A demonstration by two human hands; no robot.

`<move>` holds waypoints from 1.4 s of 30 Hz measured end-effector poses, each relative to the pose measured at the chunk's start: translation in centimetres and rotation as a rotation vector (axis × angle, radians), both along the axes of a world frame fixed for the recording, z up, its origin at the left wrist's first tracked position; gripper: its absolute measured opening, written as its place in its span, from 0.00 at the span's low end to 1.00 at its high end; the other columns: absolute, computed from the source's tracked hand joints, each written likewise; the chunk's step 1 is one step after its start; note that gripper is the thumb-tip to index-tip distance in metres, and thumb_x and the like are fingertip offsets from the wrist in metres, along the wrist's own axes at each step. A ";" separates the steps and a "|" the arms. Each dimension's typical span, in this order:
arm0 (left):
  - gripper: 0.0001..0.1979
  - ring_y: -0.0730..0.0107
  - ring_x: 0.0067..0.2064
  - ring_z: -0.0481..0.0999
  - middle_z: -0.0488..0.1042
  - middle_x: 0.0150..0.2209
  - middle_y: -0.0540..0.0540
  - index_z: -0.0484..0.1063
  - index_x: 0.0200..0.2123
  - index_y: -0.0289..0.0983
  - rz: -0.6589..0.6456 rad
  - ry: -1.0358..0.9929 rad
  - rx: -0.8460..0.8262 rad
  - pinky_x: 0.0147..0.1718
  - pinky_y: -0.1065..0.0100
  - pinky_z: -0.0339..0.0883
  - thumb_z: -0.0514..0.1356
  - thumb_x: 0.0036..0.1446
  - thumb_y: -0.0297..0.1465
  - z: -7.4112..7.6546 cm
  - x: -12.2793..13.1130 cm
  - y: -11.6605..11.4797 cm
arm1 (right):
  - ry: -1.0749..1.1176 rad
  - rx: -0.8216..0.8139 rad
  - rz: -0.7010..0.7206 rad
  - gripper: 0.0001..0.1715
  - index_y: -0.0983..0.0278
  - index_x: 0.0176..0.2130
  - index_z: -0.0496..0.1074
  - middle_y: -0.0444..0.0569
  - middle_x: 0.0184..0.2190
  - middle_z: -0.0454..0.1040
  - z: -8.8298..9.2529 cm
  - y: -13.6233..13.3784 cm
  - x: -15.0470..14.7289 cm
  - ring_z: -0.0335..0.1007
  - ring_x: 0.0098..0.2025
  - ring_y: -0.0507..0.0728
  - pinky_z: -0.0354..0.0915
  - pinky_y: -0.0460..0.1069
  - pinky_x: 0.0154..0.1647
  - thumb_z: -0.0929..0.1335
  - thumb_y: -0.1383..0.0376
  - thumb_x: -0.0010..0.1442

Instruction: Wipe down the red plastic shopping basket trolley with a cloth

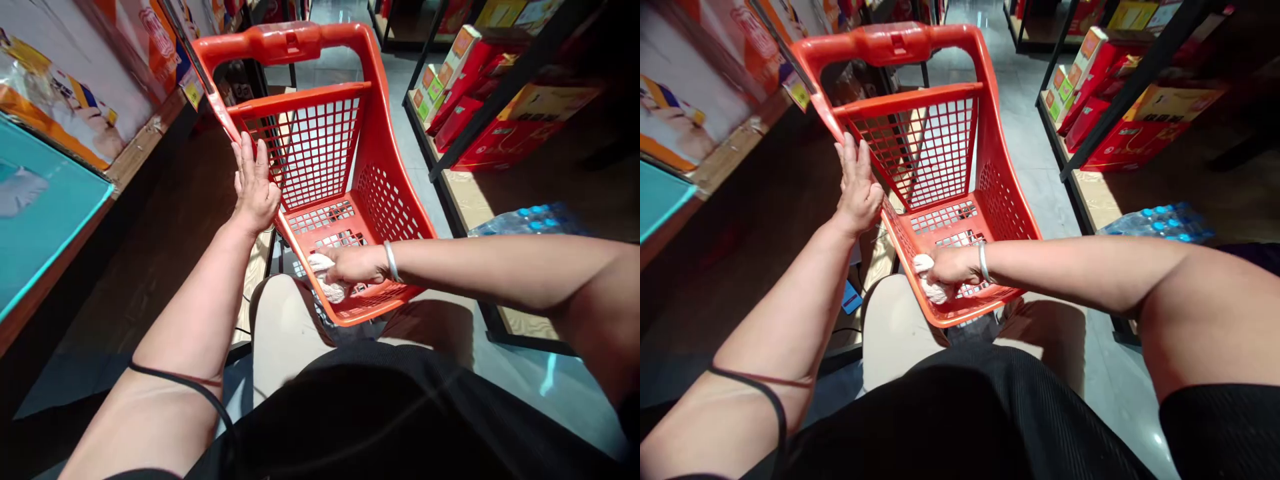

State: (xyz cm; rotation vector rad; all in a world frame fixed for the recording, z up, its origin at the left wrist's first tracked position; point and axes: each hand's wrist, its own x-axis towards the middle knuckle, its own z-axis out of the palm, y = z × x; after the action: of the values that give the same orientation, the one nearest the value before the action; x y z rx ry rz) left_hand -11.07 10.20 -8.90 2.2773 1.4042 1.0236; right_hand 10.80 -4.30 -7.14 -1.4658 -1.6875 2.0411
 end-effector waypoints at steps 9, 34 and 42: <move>0.44 0.48 0.75 0.20 0.24 0.76 0.54 0.35 0.74 0.33 0.100 -0.097 -0.027 0.74 0.43 0.20 0.57 0.65 0.38 0.2 -0.4 0.8 | -0.035 0.653 0.537 0.19 0.63 0.44 0.71 0.45 0.40 0.72 6.8 -4.2 5.7 0.68 0.42 0.54 0.65 0.48 0.46 0.69 0.75 0.52; 0.53 0.43 0.76 0.28 0.34 0.76 0.36 0.39 0.75 0.36 -0.565 0.139 -0.098 0.72 0.42 0.43 0.64 0.56 0.45 -2.3 9.6 -17.3 | -1.099 1.184 0.138 0.16 0.57 0.38 0.75 0.51 0.43 0.75 3.9 -5.4 17.1 0.68 0.47 0.62 0.63 0.53 0.41 0.64 0.75 0.58; 0.31 0.44 0.56 0.76 0.77 0.53 0.35 0.75 0.53 0.40 -0.583 0.338 -0.234 0.54 0.49 0.72 0.60 0.55 0.54 -3.1 13.5 -16.1 | -0.622 1.399 -0.150 0.26 0.62 0.57 0.69 0.54 0.52 0.73 6.0 6.1 6.2 0.70 0.53 0.58 0.65 0.52 0.55 0.67 0.67 0.59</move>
State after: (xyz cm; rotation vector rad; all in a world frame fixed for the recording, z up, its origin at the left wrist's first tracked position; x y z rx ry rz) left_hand 2.40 -5.92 -11.97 2.5145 0.8035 0.2913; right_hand 16.97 1.79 -1.17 -1.4757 -2.2190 -0.0221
